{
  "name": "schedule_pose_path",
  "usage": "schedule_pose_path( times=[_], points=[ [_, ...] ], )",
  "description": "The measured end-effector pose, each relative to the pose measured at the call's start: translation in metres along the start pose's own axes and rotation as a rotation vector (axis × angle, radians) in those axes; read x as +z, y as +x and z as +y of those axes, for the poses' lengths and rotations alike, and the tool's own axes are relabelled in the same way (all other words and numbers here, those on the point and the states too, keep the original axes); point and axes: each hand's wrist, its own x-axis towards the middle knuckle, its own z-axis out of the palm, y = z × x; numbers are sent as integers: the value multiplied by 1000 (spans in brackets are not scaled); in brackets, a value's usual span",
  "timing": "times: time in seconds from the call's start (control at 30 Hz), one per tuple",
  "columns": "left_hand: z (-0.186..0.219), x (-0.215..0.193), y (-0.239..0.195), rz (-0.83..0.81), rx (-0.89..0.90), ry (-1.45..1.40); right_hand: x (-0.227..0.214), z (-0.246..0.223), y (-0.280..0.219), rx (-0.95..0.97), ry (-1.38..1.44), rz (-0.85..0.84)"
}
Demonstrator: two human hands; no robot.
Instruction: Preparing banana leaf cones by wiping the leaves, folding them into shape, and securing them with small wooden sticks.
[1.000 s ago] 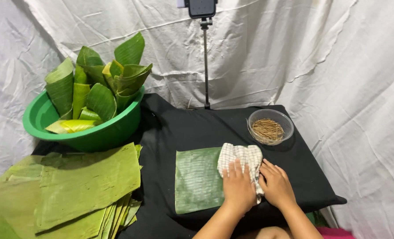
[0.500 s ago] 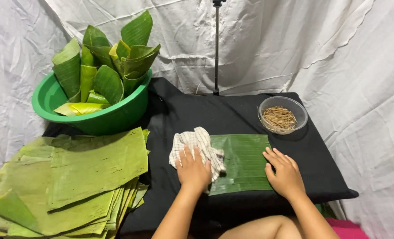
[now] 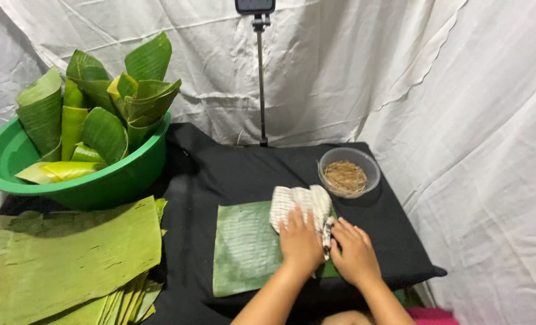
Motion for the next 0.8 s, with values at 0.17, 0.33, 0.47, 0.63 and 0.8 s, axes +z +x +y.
schedule_pose_path(
  times=[0.17,0.33,0.47,0.63,0.8],
  points=[
    [14,15,11,40,56,-67,-11,-5,4,85,21,-104],
    [-26,7,-13,51,73,-34,-19,-12,4,53,40,-31],
    [-75,-8,-51,183,-9,36,-23,-14,3,54,46,-53],
    [-126,-14,-91,186,-84,142,-28,-19,3,64,56,-56],
    [-148,-28,-105,39,-165,243,-30,-21,4,104,89,-116]
  ],
)
